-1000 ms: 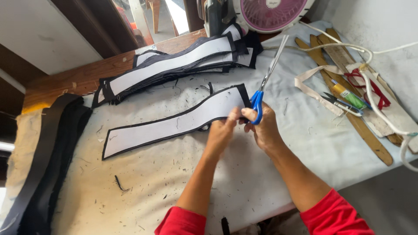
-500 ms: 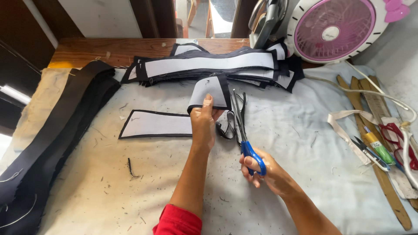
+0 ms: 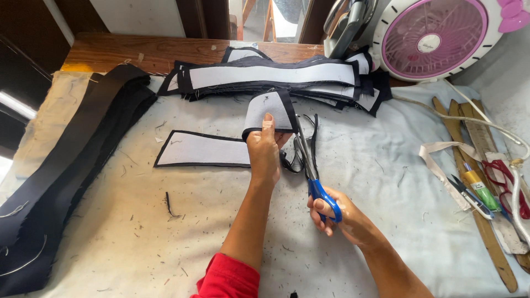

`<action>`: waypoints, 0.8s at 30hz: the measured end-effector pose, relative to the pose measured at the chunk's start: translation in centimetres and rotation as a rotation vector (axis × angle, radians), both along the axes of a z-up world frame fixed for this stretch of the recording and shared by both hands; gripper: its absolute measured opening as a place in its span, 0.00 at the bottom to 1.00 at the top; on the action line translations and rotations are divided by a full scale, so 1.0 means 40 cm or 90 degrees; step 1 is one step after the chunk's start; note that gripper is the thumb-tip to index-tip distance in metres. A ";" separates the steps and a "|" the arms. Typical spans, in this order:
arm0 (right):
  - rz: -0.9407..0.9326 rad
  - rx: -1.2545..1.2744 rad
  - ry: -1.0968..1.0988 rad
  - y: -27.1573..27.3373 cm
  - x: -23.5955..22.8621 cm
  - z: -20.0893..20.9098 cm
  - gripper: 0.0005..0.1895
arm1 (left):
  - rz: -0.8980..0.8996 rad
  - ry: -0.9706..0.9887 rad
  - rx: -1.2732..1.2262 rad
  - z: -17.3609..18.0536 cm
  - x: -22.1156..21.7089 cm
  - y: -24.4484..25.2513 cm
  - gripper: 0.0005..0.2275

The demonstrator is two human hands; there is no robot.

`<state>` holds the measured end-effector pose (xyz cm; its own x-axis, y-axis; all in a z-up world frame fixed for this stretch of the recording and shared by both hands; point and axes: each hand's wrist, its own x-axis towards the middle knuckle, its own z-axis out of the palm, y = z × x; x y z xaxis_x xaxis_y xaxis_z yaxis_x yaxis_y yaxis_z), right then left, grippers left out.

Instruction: The person uses blue-handled scissors to trim the edges of a black fabric piece that has a white paper pattern attached. After cutting, the person removes the paper pattern, folds the fabric, and places it on a pile of similar pieces on the table.

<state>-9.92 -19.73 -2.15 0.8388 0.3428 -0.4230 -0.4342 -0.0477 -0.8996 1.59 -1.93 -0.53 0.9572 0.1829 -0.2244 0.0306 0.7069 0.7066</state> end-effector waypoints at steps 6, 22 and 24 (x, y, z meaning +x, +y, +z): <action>-0.007 0.010 -0.020 -0.006 0.004 -0.013 0.25 | -0.001 -0.011 0.024 -0.017 -0.004 -0.018 0.18; -0.041 0.029 -0.036 0.002 -0.004 -0.020 0.19 | -0.005 0.007 0.018 0.001 -0.011 -0.012 0.17; -0.037 0.020 -0.053 0.005 -0.006 -0.012 0.18 | -0.012 0.004 0.015 0.008 -0.014 -0.006 0.18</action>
